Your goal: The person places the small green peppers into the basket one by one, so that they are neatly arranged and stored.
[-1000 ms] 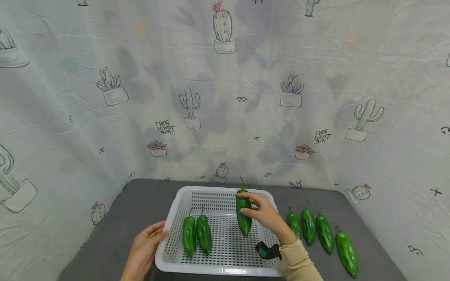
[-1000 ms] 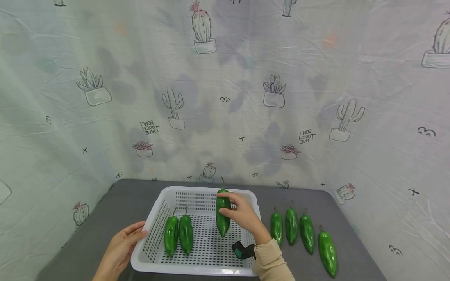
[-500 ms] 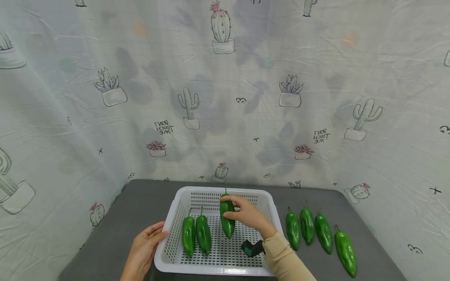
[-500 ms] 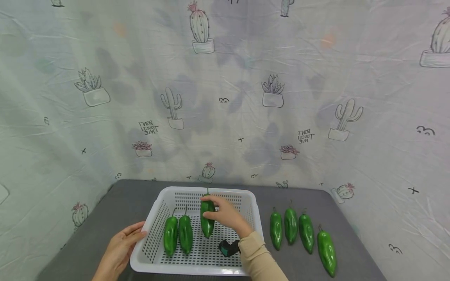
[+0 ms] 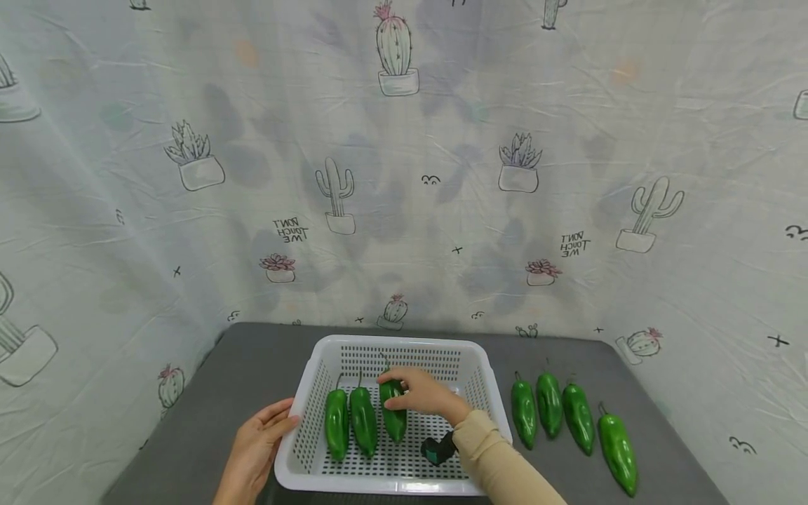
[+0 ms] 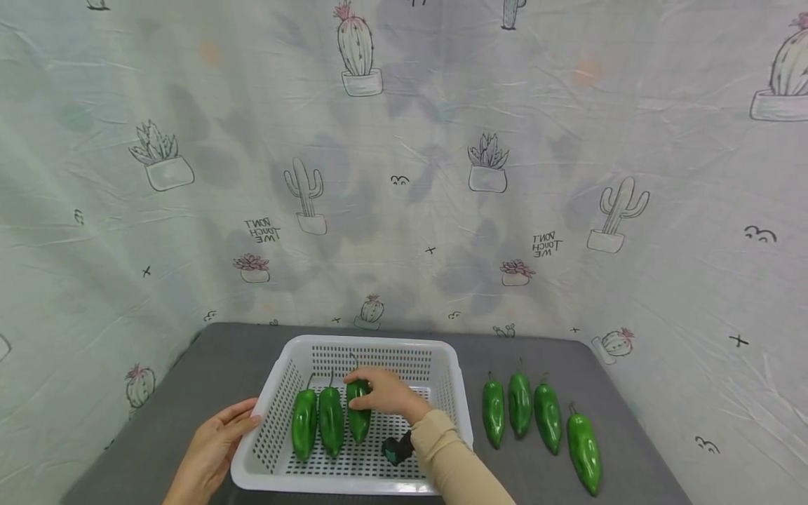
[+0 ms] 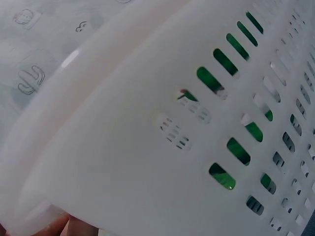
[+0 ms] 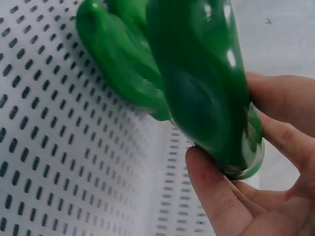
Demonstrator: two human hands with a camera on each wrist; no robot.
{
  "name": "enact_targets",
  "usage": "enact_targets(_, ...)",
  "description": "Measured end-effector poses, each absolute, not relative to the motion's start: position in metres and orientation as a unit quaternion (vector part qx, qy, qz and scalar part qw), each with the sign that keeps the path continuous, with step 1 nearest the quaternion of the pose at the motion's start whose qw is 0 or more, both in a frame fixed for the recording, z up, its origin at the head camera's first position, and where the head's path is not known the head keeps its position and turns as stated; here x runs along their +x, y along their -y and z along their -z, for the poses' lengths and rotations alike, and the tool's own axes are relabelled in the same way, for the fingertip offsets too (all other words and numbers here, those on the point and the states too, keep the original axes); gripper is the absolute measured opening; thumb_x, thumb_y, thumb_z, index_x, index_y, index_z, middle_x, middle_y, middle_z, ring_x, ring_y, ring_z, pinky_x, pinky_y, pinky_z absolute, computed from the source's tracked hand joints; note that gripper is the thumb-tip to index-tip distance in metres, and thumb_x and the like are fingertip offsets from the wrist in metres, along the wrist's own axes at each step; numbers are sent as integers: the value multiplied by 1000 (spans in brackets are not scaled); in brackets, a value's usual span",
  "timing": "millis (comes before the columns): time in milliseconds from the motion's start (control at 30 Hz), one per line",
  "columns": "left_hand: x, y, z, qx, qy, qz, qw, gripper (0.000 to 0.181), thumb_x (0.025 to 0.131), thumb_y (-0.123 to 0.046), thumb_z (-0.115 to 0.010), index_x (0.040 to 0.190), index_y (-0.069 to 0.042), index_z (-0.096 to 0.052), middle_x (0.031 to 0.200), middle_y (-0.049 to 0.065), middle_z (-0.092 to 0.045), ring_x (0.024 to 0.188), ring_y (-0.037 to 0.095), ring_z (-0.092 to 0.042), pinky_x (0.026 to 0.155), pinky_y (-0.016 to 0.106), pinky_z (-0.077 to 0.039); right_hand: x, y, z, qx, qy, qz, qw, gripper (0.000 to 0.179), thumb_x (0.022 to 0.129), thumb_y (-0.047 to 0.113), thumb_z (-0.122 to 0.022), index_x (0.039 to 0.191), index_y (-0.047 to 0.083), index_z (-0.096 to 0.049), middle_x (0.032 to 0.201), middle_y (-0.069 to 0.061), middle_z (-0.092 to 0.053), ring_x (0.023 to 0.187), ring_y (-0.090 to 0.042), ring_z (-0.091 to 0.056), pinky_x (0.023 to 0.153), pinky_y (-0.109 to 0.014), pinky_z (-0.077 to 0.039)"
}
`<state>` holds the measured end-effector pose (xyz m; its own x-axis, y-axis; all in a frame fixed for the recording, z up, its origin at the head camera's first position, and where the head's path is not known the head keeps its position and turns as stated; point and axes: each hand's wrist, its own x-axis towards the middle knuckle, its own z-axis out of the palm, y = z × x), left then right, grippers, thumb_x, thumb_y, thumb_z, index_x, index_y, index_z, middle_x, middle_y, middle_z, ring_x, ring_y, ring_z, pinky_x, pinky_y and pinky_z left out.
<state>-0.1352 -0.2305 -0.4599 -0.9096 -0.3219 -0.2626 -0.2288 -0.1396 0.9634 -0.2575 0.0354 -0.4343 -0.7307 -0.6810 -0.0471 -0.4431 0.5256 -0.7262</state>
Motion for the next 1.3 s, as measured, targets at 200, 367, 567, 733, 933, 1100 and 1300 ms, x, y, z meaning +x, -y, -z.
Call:
enact_targets(200, -135, 231, 460, 210, 656, 725, 29, 64, 86, -14, -70, 138, 7, -39, 104, -3, -64, 87, 4, -62, 75, 24, -53, -260, -30, 445, -311, -860, 354, 193, 38, 85, 21, -72, 122, 24, -63, 110, 2, -64, 86, -13, -59, 71, -30, -49)
enact_targets(367, -135, 232, 460, 208, 659, 722, 29, 64, 87, -15, -69, 138, 7, -39, 106, -2, -64, 87, 4, -62, 75, 24, -53, -263, -26, 449, -329, -864, 330, 191, 39, 84, 18, -72, 122, 18, -64, 130, -2, -59, 118, -25, -54, 94, -41, -46)
enact_targets(567, -135, 232, 459, 210, 654, 726, 31, 64, 87, -14, -70, 138, 7, -39, 101, -4, -65, 87, 5, -62, 75, 24, -53, -263, -19, 450, -315, -879, 295, 201, 39, 82, 19, -73, 120, 20, -65, 132, -2, -57, 127, -27, -48, 102, -46, -41)
enact_targets(733, -135, 231, 460, 211, 653, 727, 30, 64, 86, -16, -71, 137, 7, -40, 99, -4, -65, 87, 6, -62, 74, 25, -53, -261, -13, 454, -308, -889, 268, 205, 38, 83, 21, -73, 120, 20, -64, 133, -1, -56, 128, -26, -47, 103, -45, -40)
enact_targets(933, -134, 231, 462, 213, 654, 726, 31, 65, 85, -16, -71, 137, 8, -40, 101, -4, -65, 87, 5, -62, 75, 25, -53, -262, -5, 463, -312, -897, 247, 190, 39, 81, 20, -75, 119, 19, -65, 131, 1, -58, 126, -23, -49, 103, -40, -41)
enact_targets(1100, -134, 230, 462, 212, 655, 724, 35, 62, 87, -14, -69, 137, 8, -40, 102, -2, -65, 87, 6, -61, 75, 24, -53, -263, -2, 466, -317, -895, 244, 195, 40, 80, 19, -76, 119, 19, -65, 131, -1, -58, 125, -23, -50, 102, -38, -42)
enact_targets(1300, -135, 231, 461, 211, 658, 723, 28, 66, 86, -18, -70, 138, 7, -39, 109, 2, -63, 91, 8, -62, 78, 28, -54, -263, 0, 466, -316, -897, 239, 196, 43, 79, 19, -76, 120, 20, -63, 131, -2, -57, 125, -23, -50, 102, -39, -42)
